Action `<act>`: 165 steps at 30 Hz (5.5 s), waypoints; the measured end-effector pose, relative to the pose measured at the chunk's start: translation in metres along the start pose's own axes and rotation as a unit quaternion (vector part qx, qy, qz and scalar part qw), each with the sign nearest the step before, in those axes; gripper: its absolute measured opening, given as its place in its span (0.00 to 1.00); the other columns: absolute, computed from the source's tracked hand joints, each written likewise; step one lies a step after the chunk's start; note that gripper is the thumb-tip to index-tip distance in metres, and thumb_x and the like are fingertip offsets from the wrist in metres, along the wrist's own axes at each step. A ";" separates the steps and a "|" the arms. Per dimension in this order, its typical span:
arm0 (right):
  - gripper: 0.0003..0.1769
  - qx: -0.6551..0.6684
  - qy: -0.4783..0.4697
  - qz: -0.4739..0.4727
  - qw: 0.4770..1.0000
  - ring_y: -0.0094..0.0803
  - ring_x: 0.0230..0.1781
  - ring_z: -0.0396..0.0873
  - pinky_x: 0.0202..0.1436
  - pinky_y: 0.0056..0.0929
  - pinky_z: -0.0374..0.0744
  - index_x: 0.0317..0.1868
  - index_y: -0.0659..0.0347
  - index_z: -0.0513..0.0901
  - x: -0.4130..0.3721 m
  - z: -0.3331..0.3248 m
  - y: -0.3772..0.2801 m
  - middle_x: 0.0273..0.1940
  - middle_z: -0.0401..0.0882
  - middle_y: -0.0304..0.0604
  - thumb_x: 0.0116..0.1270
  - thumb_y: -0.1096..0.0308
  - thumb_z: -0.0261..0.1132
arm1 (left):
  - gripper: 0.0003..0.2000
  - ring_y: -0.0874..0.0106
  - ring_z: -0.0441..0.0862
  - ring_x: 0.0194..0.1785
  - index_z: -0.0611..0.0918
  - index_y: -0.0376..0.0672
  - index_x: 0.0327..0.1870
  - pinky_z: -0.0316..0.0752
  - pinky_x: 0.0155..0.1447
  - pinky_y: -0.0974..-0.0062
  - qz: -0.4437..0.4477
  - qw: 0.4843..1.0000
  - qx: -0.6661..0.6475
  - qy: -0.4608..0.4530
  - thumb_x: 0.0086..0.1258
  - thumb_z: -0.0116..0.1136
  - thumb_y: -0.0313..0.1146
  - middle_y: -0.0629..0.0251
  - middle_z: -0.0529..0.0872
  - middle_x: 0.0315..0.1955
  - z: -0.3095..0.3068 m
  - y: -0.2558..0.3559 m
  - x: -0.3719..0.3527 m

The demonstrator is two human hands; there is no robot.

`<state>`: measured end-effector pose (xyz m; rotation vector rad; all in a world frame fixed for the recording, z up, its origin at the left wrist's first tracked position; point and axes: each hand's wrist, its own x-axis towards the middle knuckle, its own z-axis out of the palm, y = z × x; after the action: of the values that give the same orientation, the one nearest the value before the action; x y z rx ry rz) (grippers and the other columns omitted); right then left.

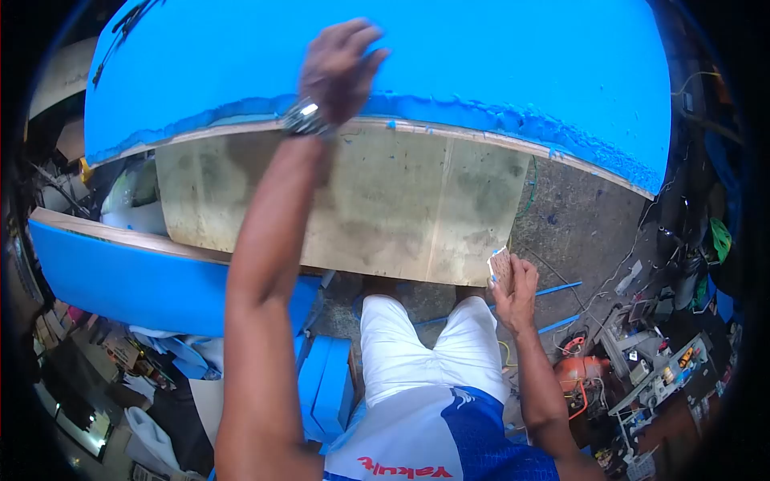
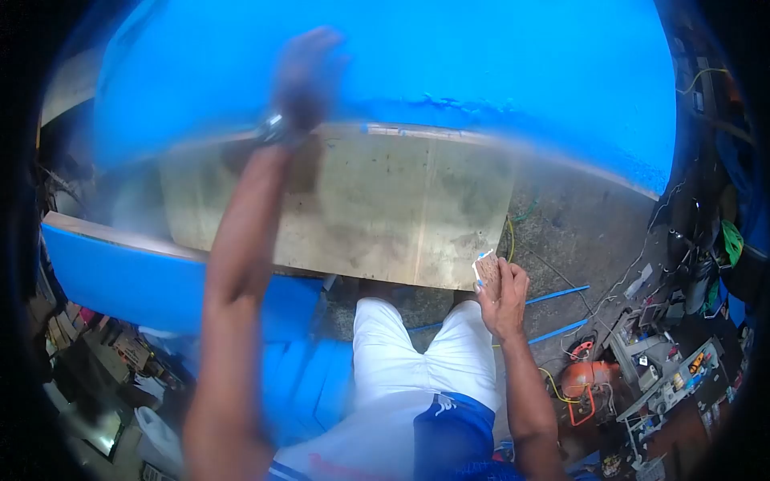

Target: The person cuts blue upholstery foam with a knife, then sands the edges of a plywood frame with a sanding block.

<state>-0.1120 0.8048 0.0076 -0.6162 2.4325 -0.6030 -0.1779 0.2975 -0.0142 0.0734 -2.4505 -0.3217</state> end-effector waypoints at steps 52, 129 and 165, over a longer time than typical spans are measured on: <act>0.33 -0.191 0.104 -0.298 0.929 0.51 0.60 0.75 0.59 0.51 0.76 0.64 0.55 0.75 0.255 -0.009 -0.209 0.58 0.74 0.51 0.59 0.62 0.75 | 0.32 0.54 0.58 0.80 0.65 0.43 0.78 0.51 0.81 0.54 -0.487 0.832 0.210 -0.163 0.78 0.49 0.49 0.51 0.62 0.79 -0.070 0.042 -0.270; 0.41 -0.256 0.022 -0.387 0.886 0.57 0.62 0.72 0.65 0.52 0.72 0.70 0.58 0.72 0.277 -0.008 -0.265 0.61 0.73 0.58 0.57 0.63 0.77 | 0.34 0.55 0.56 0.82 0.67 0.43 0.78 0.54 0.79 0.49 -0.524 0.820 0.171 -0.152 0.74 0.51 0.52 0.56 0.61 0.79 -0.065 0.035 -0.287; 0.28 -0.282 -0.056 -0.564 0.774 0.56 0.59 0.74 0.62 0.51 0.76 0.61 0.54 0.77 0.305 0.138 -0.528 0.57 0.77 0.54 0.60 0.66 0.74 | 0.31 0.59 0.54 0.83 0.70 0.44 0.74 0.53 0.81 0.54 -0.522 0.852 0.035 0.001 0.73 0.56 0.46 0.61 0.60 0.80 -0.129 -0.016 -0.329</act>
<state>-0.1008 0.1826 0.0646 -2.3390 1.8600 -0.1849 0.1593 0.2983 -0.1210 1.4527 -2.1826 -0.6735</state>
